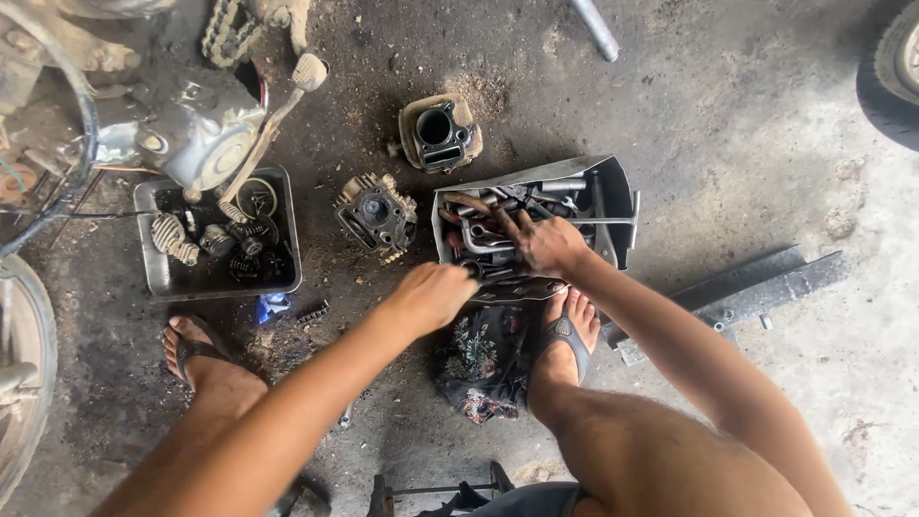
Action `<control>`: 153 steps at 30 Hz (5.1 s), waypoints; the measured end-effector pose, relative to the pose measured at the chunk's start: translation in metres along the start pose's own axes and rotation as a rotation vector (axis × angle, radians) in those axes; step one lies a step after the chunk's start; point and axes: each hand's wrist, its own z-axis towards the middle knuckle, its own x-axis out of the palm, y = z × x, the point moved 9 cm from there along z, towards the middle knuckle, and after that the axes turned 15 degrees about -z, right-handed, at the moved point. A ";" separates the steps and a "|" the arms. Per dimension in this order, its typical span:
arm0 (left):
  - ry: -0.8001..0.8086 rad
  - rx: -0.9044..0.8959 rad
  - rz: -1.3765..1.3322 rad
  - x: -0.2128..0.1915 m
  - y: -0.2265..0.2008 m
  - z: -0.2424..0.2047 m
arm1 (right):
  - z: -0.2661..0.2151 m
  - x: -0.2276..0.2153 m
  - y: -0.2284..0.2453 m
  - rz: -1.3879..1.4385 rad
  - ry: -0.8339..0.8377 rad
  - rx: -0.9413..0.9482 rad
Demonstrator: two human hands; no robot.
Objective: The person works on a motorcycle engine in a cluttered workshop. They select a wrench from a toolbox and use it to loosen and remove a bolt from the engine casing. The person then places the removed bolt into a container with other parts.
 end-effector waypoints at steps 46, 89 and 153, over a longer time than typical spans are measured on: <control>-1.152 -0.275 -1.757 -0.051 0.247 -0.114 | -0.054 -0.258 0.010 0.693 -0.303 -0.150; -1.121 0.131 -2.514 -0.068 0.422 -0.048 | 0.260 -0.204 0.084 0.979 -0.514 0.008; -1.339 0.294 -2.114 -0.084 0.396 -0.068 | 0.363 -0.132 0.111 0.762 -0.456 0.085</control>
